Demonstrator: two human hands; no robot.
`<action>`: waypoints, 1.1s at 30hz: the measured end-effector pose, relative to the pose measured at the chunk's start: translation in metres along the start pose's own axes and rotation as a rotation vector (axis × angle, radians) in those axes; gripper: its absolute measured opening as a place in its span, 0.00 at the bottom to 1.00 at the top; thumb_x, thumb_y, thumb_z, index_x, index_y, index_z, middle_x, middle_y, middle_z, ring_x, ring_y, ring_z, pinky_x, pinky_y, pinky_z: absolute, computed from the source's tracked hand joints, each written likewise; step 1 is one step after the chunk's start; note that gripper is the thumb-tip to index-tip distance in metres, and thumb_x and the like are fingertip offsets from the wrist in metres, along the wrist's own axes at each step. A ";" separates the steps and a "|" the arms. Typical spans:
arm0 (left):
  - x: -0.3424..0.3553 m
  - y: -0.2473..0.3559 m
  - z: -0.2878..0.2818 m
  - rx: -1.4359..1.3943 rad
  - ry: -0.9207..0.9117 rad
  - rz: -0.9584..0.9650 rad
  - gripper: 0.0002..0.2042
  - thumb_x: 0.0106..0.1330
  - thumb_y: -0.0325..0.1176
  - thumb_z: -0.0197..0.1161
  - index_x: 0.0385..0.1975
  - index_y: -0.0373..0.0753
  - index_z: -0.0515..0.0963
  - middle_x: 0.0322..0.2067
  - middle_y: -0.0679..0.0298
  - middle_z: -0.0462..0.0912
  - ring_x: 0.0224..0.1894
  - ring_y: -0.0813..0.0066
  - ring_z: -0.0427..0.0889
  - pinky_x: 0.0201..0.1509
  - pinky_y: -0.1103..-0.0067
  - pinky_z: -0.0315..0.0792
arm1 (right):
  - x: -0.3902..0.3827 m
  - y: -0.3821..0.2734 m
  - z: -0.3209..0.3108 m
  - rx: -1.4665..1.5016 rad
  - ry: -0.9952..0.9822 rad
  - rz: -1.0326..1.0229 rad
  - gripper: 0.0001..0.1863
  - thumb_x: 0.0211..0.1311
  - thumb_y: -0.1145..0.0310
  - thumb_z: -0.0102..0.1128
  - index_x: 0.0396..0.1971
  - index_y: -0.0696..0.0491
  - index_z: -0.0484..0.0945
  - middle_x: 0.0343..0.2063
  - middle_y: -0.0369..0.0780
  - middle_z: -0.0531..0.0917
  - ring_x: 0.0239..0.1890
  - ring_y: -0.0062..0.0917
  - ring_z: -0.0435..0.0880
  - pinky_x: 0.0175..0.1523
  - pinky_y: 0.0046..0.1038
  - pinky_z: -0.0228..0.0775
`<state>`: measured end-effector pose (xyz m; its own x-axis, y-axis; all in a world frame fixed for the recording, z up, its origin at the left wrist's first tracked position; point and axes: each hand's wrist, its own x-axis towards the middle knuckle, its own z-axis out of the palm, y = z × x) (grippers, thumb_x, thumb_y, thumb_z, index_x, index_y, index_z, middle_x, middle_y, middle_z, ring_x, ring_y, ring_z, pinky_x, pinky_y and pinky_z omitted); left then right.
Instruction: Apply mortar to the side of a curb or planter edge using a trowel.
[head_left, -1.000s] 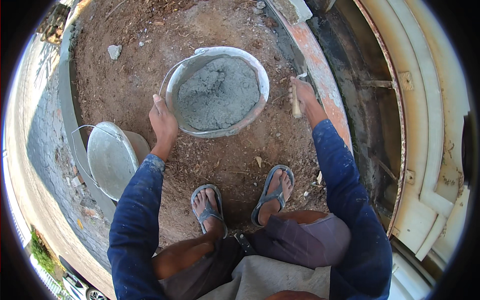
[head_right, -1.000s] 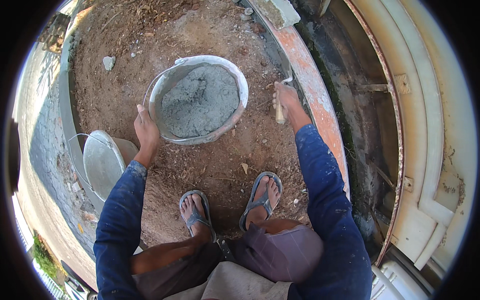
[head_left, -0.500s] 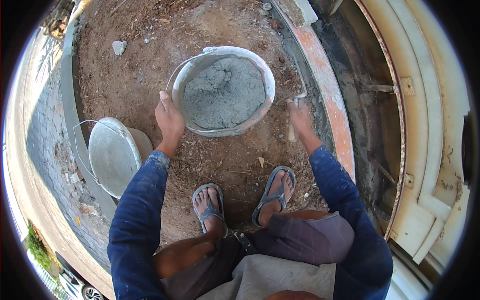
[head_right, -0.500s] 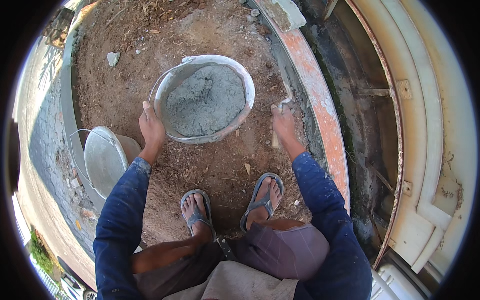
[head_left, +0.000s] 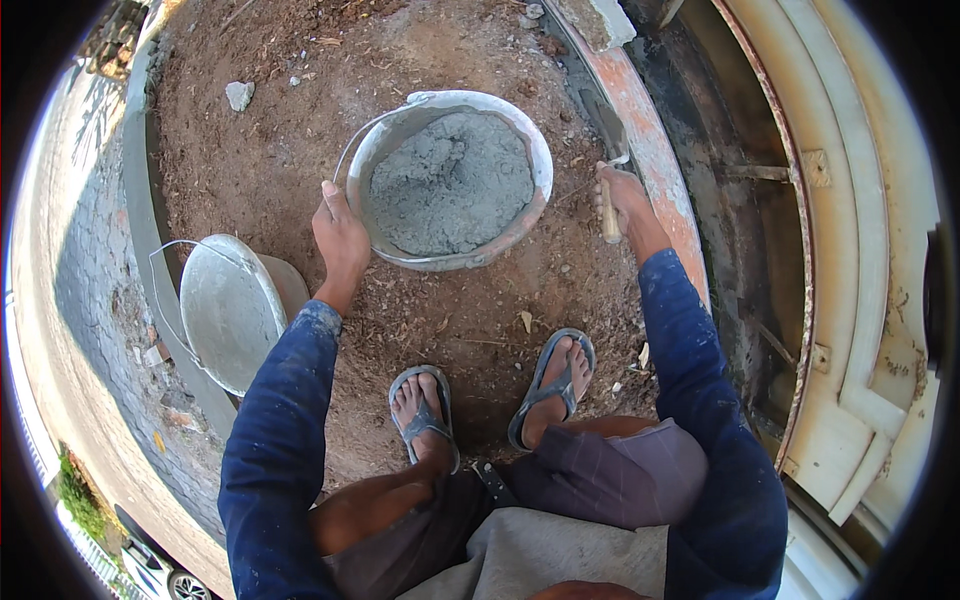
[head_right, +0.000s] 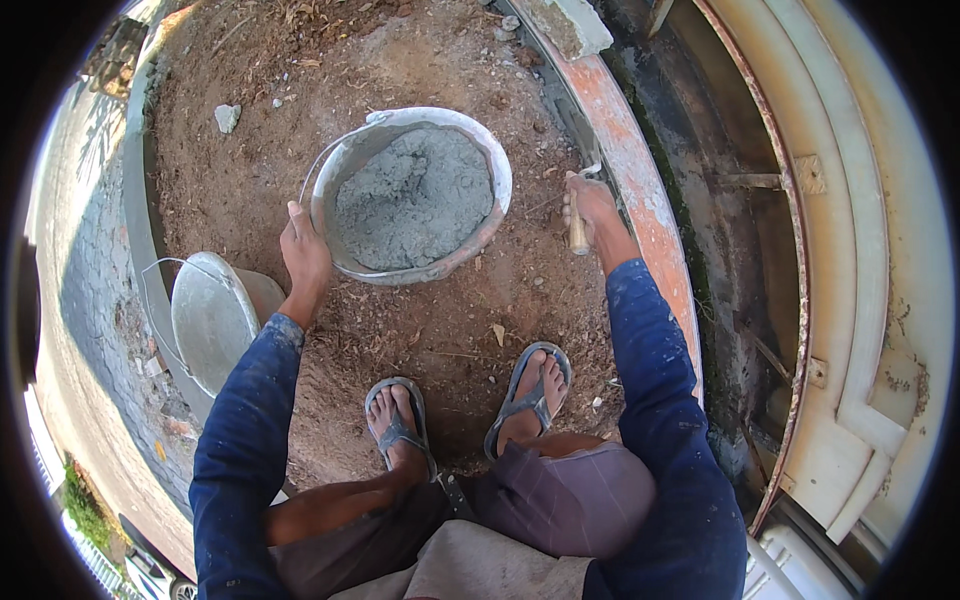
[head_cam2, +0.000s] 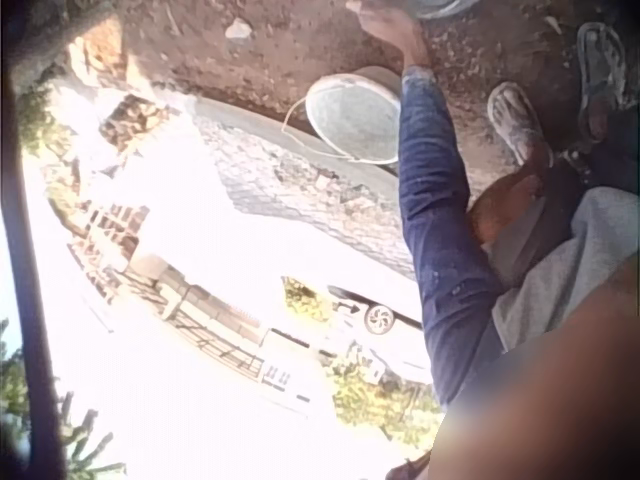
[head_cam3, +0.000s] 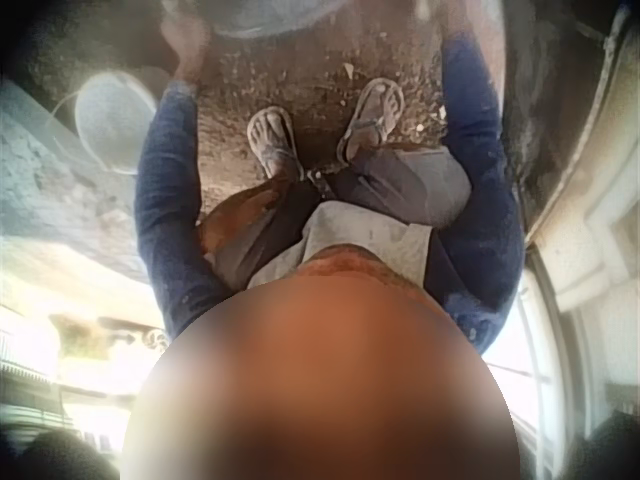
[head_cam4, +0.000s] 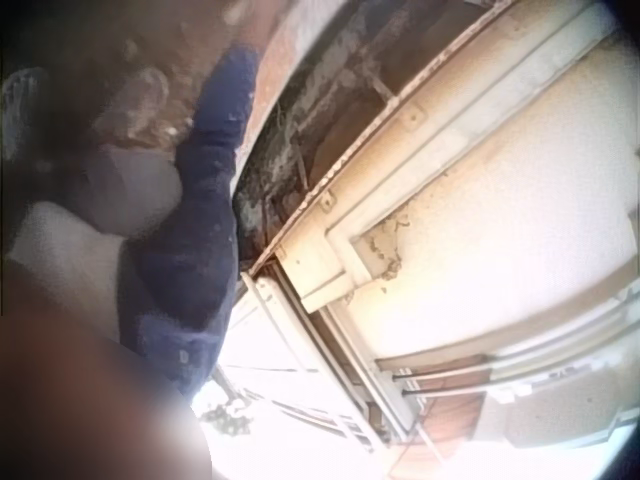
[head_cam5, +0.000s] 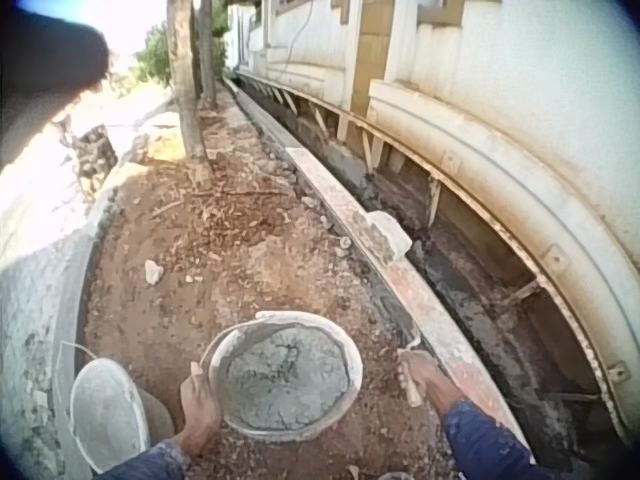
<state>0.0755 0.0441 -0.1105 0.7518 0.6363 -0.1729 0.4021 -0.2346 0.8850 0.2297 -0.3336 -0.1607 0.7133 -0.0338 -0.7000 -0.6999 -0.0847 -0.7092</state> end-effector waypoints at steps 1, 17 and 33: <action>0.001 0.001 0.000 -0.003 0.002 0.000 0.31 0.78 0.50 0.34 0.42 0.25 0.77 0.34 0.52 0.82 0.38 0.67 0.79 0.46 0.70 0.71 | -0.007 0.001 -0.004 -0.003 -0.001 -0.002 0.12 0.68 0.59 0.55 0.32 0.52 0.70 0.20 0.34 0.72 0.15 0.20 0.71 0.18 0.25 0.67; 0.000 0.001 0.007 -0.072 0.015 0.046 0.31 0.78 0.51 0.35 0.40 0.25 0.77 0.33 0.54 0.82 0.37 0.69 0.78 0.45 0.71 0.70 | 0.034 0.015 0.050 -0.388 0.156 -0.227 0.18 0.66 0.57 0.55 0.38 0.59 0.70 0.22 0.44 0.78 0.18 0.31 0.79 0.24 0.35 0.72; -0.001 -0.004 0.001 -0.066 -0.006 0.032 0.31 0.78 0.51 0.35 0.42 0.24 0.77 0.34 0.53 0.82 0.39 0.68 0.79 0.47 0.70 0.70 | -0.031 0.042 0.052 0.181 0.152 -0.105 0.14 0.71 0.55 0.50 0.34 0.49 0.67 0.20 0.34 0.70 0.16 0.22 0.71 0.19 0.28 0.67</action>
<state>0.0742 0.0438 -0.1147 0.7671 0.6246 -0.1463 0.3423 -0.2056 0.9168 0.1758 -0.2844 -0.1730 0.7702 -0.1849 -0.6104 -0.6066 0.0834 -0.7906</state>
